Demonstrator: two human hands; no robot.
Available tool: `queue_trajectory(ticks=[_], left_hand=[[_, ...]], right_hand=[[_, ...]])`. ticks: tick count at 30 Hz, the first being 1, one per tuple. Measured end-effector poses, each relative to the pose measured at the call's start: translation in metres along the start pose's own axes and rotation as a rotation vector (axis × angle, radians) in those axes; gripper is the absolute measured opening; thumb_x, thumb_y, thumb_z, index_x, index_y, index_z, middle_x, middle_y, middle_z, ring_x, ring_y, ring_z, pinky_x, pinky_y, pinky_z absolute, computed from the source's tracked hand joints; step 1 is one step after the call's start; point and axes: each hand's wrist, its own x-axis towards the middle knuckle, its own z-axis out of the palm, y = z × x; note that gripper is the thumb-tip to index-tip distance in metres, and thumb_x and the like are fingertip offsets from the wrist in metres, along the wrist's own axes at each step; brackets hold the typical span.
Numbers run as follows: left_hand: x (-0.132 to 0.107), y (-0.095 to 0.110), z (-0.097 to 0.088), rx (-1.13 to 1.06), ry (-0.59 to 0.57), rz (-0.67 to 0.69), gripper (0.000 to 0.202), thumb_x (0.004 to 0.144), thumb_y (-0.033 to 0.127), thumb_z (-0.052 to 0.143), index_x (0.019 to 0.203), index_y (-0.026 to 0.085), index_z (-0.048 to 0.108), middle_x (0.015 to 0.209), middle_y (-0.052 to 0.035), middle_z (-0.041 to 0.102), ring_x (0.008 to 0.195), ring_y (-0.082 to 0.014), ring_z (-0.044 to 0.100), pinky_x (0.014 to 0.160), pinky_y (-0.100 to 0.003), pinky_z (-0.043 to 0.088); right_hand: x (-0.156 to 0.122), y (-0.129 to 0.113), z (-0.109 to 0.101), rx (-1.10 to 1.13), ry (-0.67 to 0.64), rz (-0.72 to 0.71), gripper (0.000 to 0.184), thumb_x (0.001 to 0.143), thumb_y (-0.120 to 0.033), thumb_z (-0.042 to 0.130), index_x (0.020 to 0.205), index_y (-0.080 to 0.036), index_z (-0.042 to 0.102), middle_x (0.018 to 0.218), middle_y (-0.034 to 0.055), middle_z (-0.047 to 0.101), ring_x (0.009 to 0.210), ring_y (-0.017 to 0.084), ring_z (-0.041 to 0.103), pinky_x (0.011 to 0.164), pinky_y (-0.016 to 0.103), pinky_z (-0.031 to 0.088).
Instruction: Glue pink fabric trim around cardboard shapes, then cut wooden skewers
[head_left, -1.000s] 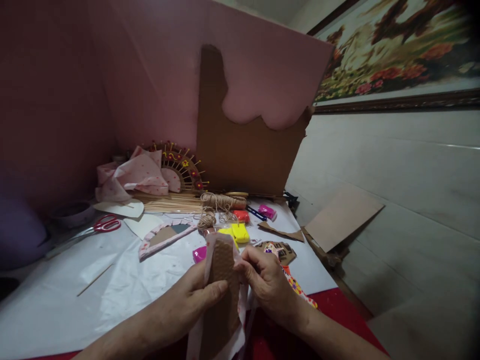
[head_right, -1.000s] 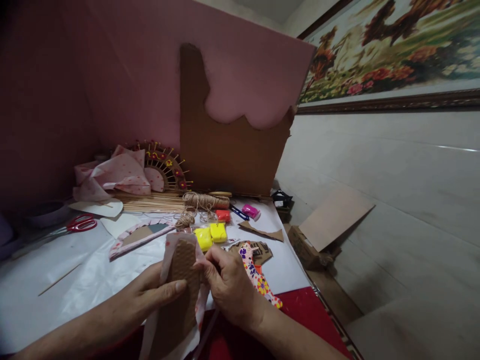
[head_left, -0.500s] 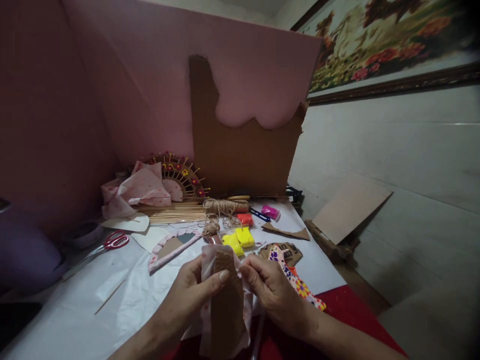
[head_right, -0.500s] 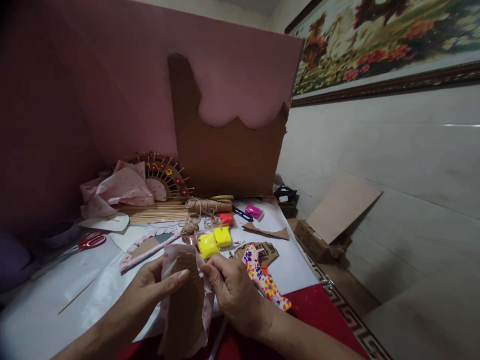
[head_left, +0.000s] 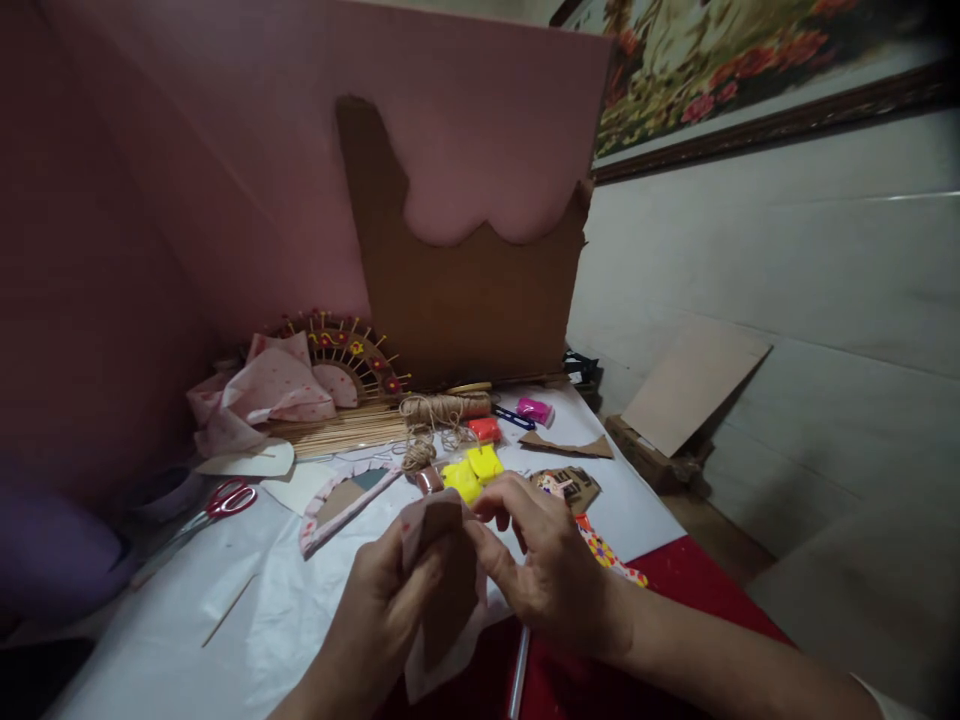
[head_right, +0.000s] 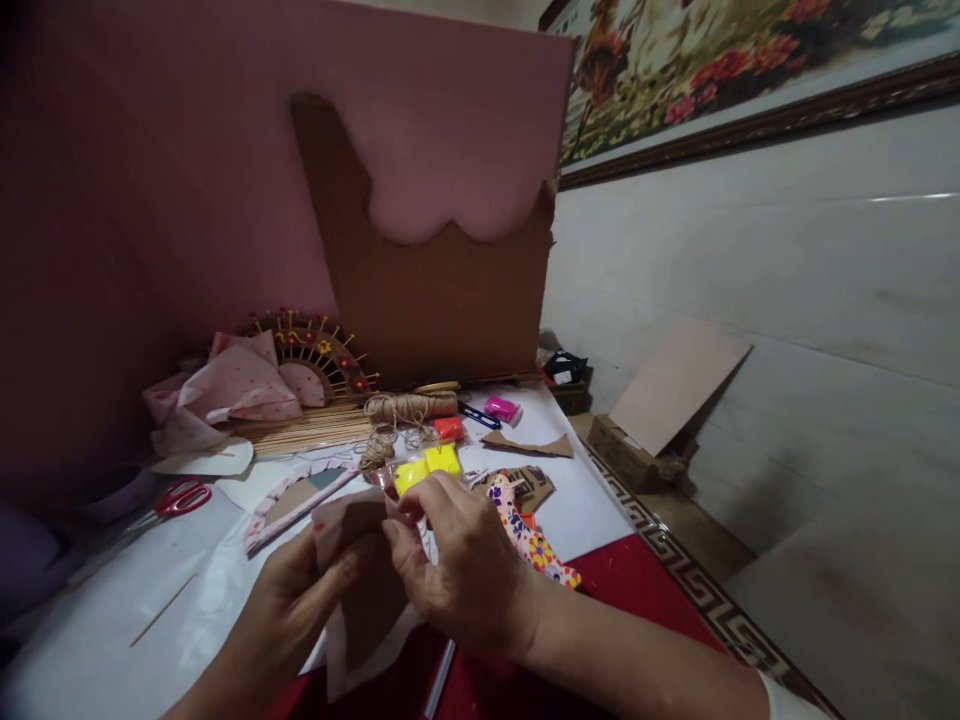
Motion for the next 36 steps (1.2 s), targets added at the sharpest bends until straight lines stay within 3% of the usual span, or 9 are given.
queue_trajectory(ticks=[7, 12, 18, 25, 28, 32, 36], left_hand=[[-0.006, 0.013, 0.000, 0.170, -0.005, 0.172, 0.021, 0.082, 0.031, 0.055, 0.101, 0.025, 0.061, 0.078, 0.0009, 0.065, 0.068, -0.0160, 0.057, 0.064, -0.023, 0.045], [-0.003, 0.013, -0.001, 0.015, -0.005, 0.033, 0.019, 0.081, 0.038, 0.057, 0.087, 0.021, 0.061, 0.072, 0.0009, 0.064, 0.072, -0.0178, 0.058, 0.065, -0.024, 0.045], [0.000, 0.013, -0.002, -0.199, 0.004, -0.060, 0.028, 0.075, 0.039, 0.065, 0.093, 0.018, 0.065, 0.083, -0.0015, 0.069, 0.076, -0.0171, 0.060, 0.066, -0.023, 0.047], [0.003, 0.010, -0.002, -0.293, -0.008, -0.119, 0.029, 0.072, 0.038, 0.067, 0.091, 0.017, 0.065, 0.081, -0.0034, 0.069, 0.075, -0.0180, 0.061, 0.069, -0.027, 0.048], [0.004, 0.010, -0.003, -0.278, 0.025, -0.134, 0.026, 0.071, 0.037, 0.068, 0.086, 0.016, 0.065, 0.078, -0.0031, 0.069, 0.071, -0.0167, 0.060, 0.066, -0.025, 0.047], [0.005, 0.009, -0.005, -0.265, 0.034, -0.169, 0.029, 0.070, 0.039, 0.069, 0.087, 0.016, 0.065, 0.075, -0.0020, 0.069, 0.069, -0.0159, 0.059, 0.062, -0.024, 0.046], [0.006, 0.006, -0.005, -0.240, 0.032, -0.172, 0.031, 0.070, 0.040, 0.068, 0.089, 0.016, 0.064, 0.076, -0.0016, 0.069, 0.069, -0.0160, 0.059, 0.062, -0.024, 0.046]], right_hand=[[0.005, -0.012, 0.007, -0.195, 0.063, -0.078, 0.013, 0.082, -0.011, 0.043, 0.080, -0.013, 0.056, 0.074, 0.0086, 0.059, 0.071, 0.020, 0.054, 0.066, 0.033, 0.040], [0.010, -0.016, 0.006, -0.094, 0.067, 0.047, 0.013, 0.081, -0.012, 0.047, 0.078, -0.015, 0.059, 0.073, 0.0058, 0.061, 0.068, 0.017, 0.054, 0.064, 0.030, 0.040], [0.016, -0.012, -0.002, 0.234, -0.048, 0.342, 0.015, 0.079, -0.013, 0.050, 0.068, -0.017, 0.059, 0.065, -0.0006, 0.060, 0.063, 0.013, 0.055, 0.060, 0.024, 0.040], [0.015, 0.004, 0.001, 0.365, -0.123, 0.378, 0.020, 0.085, -0.024, 0.049, 0.070, -0.016, 0.059, 0.065, -0.0013, 0.058, 0.062, 0.011, 0.052, 0.058, 0.022, 0.040], [0.012, 0.011, -0.015, 0.264, -0.095, 0.378, 0.024, 0.089, -0.028, 0.044, 0.076, -0.016, 0.060, 0.068, -0.0005, 0.059, 0.062, 0.012, 0.052, 0.058, 0.023, 0.040], [0.000, 0.026, -0.051, -0.141, -0.095, 0.379, 0.025, 0.090, -0.026, 0.041, 0.079, -0.017, 0.060, 0.074, 0.0026, 0.061, 0.068, 0.015, 0.056, 0.064, 0.027, 0.042], [-0.025, 0.037, -0.069, -0.384, -0.254, 0.422, 0.020, 0.079, -0.031, 0.060, 0.089, -0.014, 0.062, 0.091, 0.0105, 0.061, 0.083, 0.025, 0.058, 0.074, 0.037, 0.043]])
